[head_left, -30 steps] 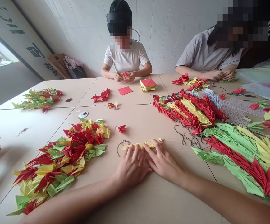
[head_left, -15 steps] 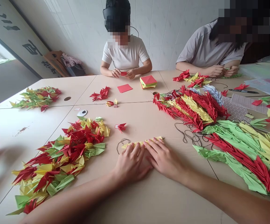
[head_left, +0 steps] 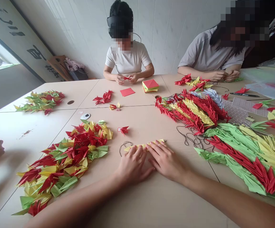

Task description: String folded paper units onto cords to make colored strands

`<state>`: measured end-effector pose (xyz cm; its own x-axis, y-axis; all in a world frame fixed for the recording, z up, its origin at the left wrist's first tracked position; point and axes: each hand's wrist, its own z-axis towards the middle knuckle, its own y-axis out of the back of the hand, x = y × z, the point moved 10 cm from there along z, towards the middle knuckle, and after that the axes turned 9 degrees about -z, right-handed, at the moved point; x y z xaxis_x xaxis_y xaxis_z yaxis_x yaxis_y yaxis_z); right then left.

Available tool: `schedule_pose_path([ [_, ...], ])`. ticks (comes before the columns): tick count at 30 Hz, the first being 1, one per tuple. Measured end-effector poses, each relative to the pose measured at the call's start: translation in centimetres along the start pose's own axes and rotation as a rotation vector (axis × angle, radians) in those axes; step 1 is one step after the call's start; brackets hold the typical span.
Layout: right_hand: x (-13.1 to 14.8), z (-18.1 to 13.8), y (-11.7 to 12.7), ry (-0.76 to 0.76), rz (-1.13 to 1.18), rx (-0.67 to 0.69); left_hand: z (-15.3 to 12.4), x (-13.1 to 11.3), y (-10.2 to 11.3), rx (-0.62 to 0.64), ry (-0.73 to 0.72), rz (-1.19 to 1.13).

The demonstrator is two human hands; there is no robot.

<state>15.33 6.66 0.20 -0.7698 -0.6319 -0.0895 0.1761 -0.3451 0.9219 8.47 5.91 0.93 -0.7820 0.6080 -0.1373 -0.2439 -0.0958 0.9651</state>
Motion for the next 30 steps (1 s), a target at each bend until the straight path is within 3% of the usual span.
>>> schedule_pose_path([
  [6, -0.2, 0.2, 1.0, -0.006, 0.013, -0.008, 0.2, 0.8, 1.3, -0.018, 0.028, -0.043],
  [11, -0.7, 0.4, 1.9, 0.010, -0.036, -0.043, 0.3, 1.6, 3.0, -0.103, -0.008, -0.126],
  [16, -2.7, 0.3, 2.8, 0.009, -0.064, -0.124, 0.0, 3.1, 3.8, -0.168, 0.060, -0.190],
  [20, -4.5, 0.2, 2.8, -0.024, 0.014, -0.113, -0.1, 4.5, 3.3, -0.125, 0.184, -0.179],
  [24, -4.7, 0.1, 2.0, -0.041, 0.087, -0.036, -0.2, 5.8, 2.5, -0.056, 0.338, -0.096],
  [30, -4.7, 0.3, 1.2, -0.048, 0.075, -0.024, -0.1, 6.0, 1.2, 0.014, 0.350, -0.138],
])
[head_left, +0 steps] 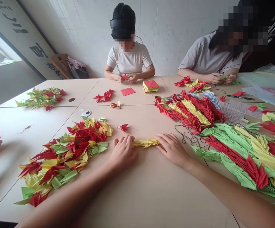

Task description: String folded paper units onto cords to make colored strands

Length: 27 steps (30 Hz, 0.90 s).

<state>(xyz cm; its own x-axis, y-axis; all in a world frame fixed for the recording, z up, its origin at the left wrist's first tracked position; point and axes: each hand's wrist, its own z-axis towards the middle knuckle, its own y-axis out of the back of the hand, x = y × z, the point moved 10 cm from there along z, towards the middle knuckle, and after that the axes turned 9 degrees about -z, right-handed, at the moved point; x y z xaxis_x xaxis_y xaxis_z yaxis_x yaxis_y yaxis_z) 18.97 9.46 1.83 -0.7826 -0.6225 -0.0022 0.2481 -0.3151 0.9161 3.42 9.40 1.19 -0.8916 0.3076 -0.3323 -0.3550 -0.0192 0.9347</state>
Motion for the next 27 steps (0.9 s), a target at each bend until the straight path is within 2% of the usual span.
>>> schedule_pose_path([
  [7, -1.5, 0.0, -0.2, -0.072, 0.116, 0.022, 0.2, -0.1, -0.3, -0.027, -0.099, -0.126],
  [10, -2.1, 0.2, 0.1, -0.130, 0.225, 0.043, 0.3, 0.4, -0.1, -0.038, -0.091, -0.298],
  [12, -2.7, 0.4, 0.2, -0.193, 0.375, 0.058, 0.4, 0.8, 0.1, -0.042, -0.082, -0.454],
  [16, -3.7, 0.2, -0.5, -0.334, 0.601, 0.148, 0.6, 1.2, 0.1, -0.013, -0.058, -0.670],
  [20, -3.8, 0.1, -0.8, -0.322, 0.445, 0.178, 0.8, 0.5, -0.1, 0.015, -0.132, -0.574],
  [23, -3.3, 0.5, -0.4, -0.220, 0.229, 0.097, 0.9, -0.2, 0.0, -0.006, -0.202, -0.442],
  [27, -3.1, 0.7, -0.2, -0.171, -0.033, 0.000, 1.0, -0.1, 0.4, -0.038, -0.178, -0.419],
])
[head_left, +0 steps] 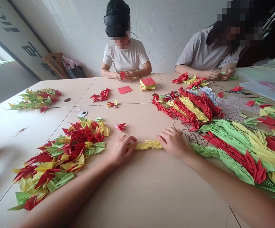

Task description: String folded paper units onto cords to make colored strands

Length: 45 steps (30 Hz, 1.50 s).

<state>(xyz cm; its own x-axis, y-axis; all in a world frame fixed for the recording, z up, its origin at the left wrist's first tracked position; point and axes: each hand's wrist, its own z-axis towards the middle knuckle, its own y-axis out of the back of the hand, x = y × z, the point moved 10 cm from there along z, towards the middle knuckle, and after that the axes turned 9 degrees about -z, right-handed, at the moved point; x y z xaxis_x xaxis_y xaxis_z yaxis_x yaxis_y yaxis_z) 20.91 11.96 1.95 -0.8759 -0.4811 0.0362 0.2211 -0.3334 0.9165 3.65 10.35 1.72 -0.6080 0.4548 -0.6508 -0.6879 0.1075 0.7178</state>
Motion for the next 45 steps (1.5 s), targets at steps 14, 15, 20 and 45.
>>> schedule_pose_path([
  [14, 1.5, 0.4, 0.6, 0.034, 0.075, -0.056, -0.3, -2.1, -1.5, 0.036, -0.203, 0.183],
  [15, 1.8, 0.4, 0.6, 0.043, 0.159, -0.044, -0.3, -2.1, -1.7, 0.044, -0.197, 0.183],
  [20, 3.6, 0.1, -0.1, 0.155, 0.430, 0.108, -0.1, -1.3, -2.0, 0.069, -0.141, 0.151],
  [45, 4.5, -0.6, -1.0, 0.284, 0.387, 0.139, 0.3, -0.6, -2.4, 0.113, -0.099, 0.096],
])
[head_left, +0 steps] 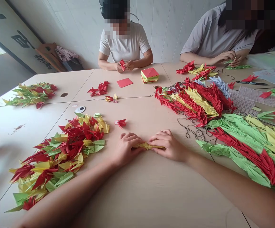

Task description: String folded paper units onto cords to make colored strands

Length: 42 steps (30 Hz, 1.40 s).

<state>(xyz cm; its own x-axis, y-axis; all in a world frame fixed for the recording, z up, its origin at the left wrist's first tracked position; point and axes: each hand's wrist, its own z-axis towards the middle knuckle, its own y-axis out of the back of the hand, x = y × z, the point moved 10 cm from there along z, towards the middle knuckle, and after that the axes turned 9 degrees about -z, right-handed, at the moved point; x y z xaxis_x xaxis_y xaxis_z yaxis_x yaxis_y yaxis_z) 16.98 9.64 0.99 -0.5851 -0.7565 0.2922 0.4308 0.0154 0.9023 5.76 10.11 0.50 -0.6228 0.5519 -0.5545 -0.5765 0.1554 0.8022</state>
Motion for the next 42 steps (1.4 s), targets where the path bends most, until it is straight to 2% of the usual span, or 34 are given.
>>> schedule_pose_path([
  [4, 1.6, -0.4, 0.5, 0.104, -0.230, -0.068, -0.5, -1.1, 0.6, -0.066, -0.070, 0.162],
  [8, 2.7, -1.0, 0.8, 0.114, -0.503, -0.127, -0.9, -2.4, 0.9, -0.081, -0.117, 0.342],
  [11, 3.3, -1.4, 0.5, 0.103, -0.629, -0.105, -1.1, -3.2, 1.3, -0.107, -0.110, 0.481],
  [15, 3.6, -1.4, 1.8, 0.088, -0.599, -0.115, -1.7, -3.6, 0.7, -0.069, -0.067, 0.527],
  [19, 2.9, -1.7, 6.3, 0.010, -0.407, -0.354, -2.7, -3.7, -0.6, -0.044, -0.019, 0.527],
  [21, 1.9, -2.0, 7.4, -0.097, -0.418, -0.373, -3.3, -3.8, -1.3, -0.036, -0.014, 0.536],
  [24, 1.1, -2.3, 6.0, -0.218, -0.551, -0.186, -4.0, -3.9, -2.2, -0.021, 0.000, 0.536],
  [26, 1.7, -2.6, 4.3, -0.209, -0.617, -0.074, -4.3, -4.0, -2.5, -0.026, 0.004, 0.535],
  [28, 2.8, -3.1, 2.7, -0.164, -0.653, -0.024, -4.5, -4.1, -2.6, -0.044, -0.004, 0.538],
  [34, 4.4, -3.6, -0.9, -0.150, -0.625, 0.020, -4.4, -4.3, -2.8, -0.033, -0.032, 0.553],
  [42, 4.4, -3.4, -1.8, -0.183, -0.616, -0.036, -4.3, -4.0, -2.9, -0.001, -0.026, 0.527],
])
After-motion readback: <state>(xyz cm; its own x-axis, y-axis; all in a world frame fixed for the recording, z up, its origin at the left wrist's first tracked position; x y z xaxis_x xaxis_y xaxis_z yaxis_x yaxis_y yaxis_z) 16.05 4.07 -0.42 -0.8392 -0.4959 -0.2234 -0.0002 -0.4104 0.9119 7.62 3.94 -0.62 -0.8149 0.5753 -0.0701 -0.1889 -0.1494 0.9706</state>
